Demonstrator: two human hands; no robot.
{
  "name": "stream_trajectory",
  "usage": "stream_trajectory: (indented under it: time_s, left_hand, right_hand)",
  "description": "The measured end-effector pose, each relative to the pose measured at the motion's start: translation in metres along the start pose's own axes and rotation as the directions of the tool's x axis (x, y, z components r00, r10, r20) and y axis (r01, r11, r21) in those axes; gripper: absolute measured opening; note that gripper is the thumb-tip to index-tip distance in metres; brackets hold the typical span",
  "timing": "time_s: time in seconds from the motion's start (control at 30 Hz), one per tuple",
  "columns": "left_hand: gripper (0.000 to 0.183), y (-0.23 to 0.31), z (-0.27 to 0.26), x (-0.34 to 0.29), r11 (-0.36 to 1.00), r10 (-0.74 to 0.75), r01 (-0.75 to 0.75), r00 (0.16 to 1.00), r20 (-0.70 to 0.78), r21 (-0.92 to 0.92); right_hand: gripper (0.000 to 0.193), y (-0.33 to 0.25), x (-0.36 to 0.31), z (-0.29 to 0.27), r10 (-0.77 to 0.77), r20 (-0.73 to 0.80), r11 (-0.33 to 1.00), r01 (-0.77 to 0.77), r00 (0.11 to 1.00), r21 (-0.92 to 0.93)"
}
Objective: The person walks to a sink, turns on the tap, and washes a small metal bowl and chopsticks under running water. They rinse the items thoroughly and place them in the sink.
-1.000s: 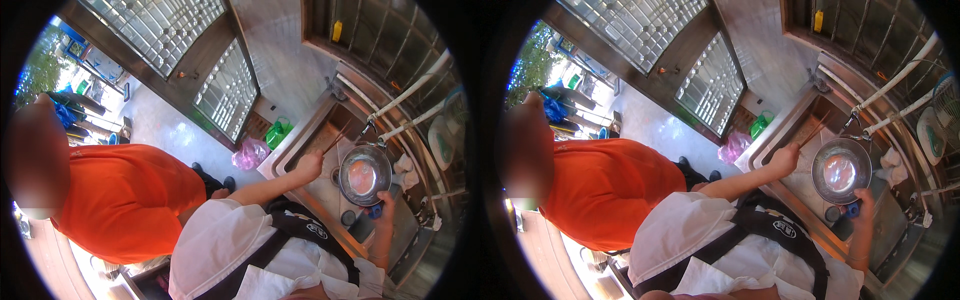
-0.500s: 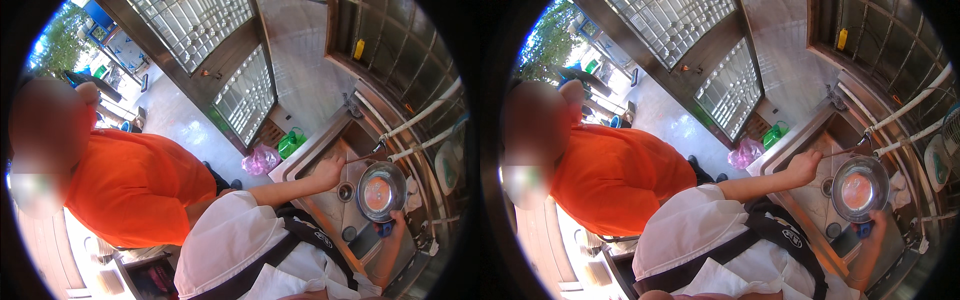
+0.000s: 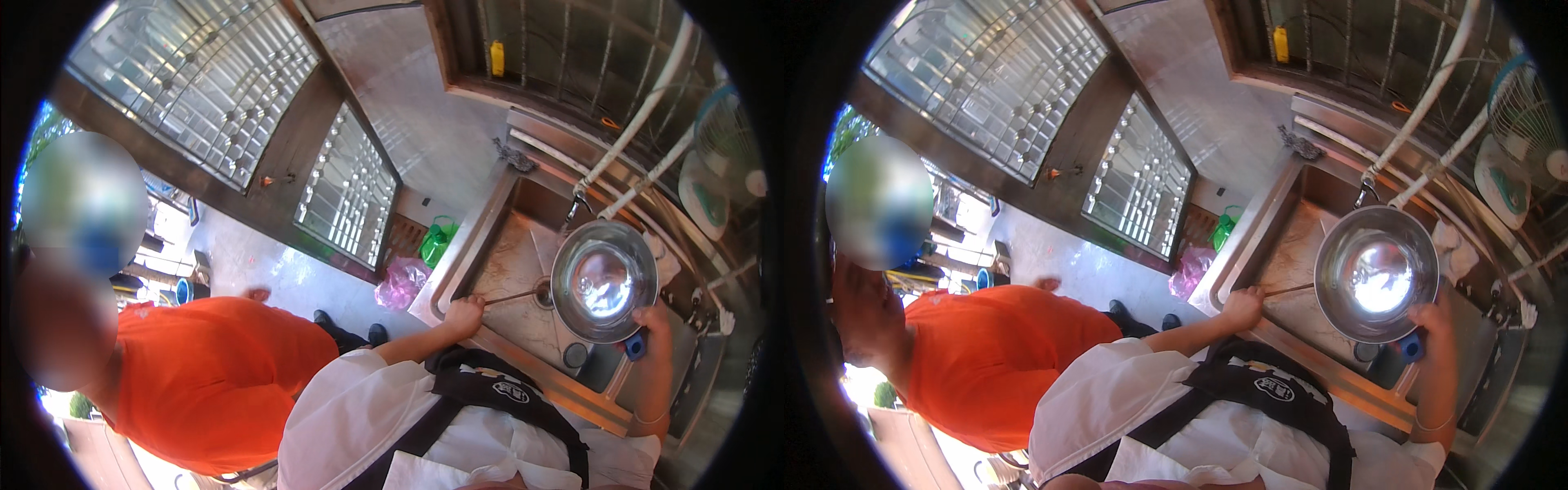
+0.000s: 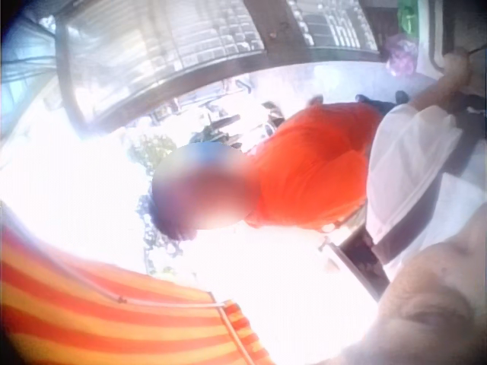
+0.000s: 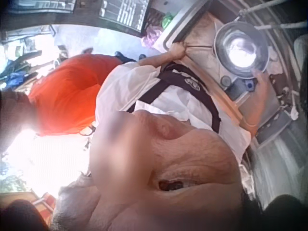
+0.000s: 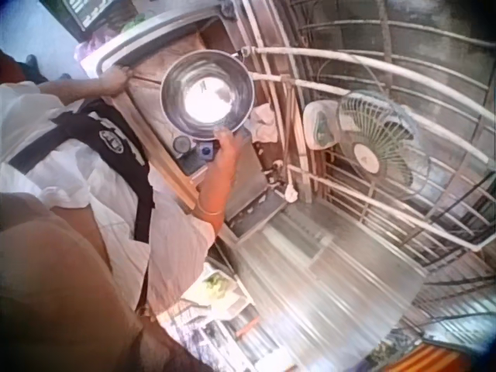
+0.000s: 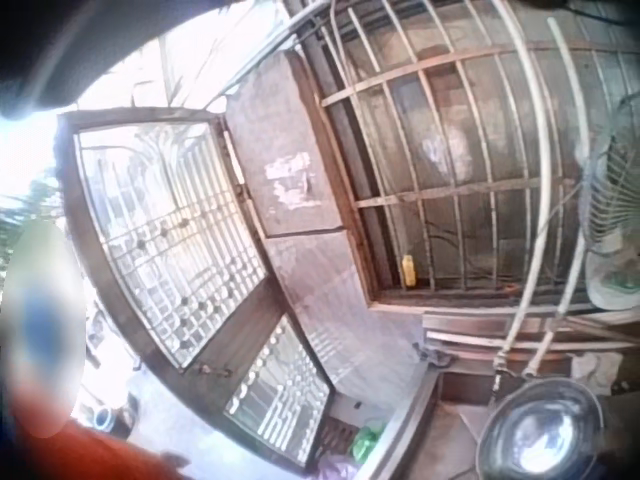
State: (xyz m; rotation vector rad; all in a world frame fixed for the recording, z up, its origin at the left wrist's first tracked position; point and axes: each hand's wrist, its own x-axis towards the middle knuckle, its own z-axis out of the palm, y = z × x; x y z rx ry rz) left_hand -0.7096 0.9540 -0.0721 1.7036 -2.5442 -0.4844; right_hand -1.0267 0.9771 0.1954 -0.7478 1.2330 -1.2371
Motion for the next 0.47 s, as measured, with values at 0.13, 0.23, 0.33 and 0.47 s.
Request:
stream_trajectory:
  time_s: [0.13, 0.23, 0.33, 0.47]
  left_hand:
    - [0.018, -0.007, 0.013, -0.004, 0.998, 0.069, -0.067, 0.987, -0.148, 0.017]
    - [0.017, -0.006, 0.017, -0.003, 0.997, 0.079, -0.078, 0.967, -0.243, 0.012]
    - [0.019, -0.007, 0.016, -0.004, 0.997, 0.065, -0.071, 0.956, -0.285, -0.011]
    - [0.016, -0.007, 0.012, -0.008, 0.999, 0.032, -0.035, 0.983, -0.181, -0.015]
  right_hand:
    - [0.064, -0.033, -0.010, 0.019, -0.012, -0.028, 1.000, 0.012, 1.000, 0.000]
    - [0.074, -0.058, -0.018, 0.028, -0.029, -0.001, 0.999, 0.029, 1.000, 0.015]
    - [0.078, -0.079, -0.020, 0.037, -0.053, 0.023, 0.997, 0.054, 0.998, -0.049]
    - [0.074, -0.095, -0.025, 0.042, -0.145, 0.135, 0.985, 0.156, 0.980, -0.072]
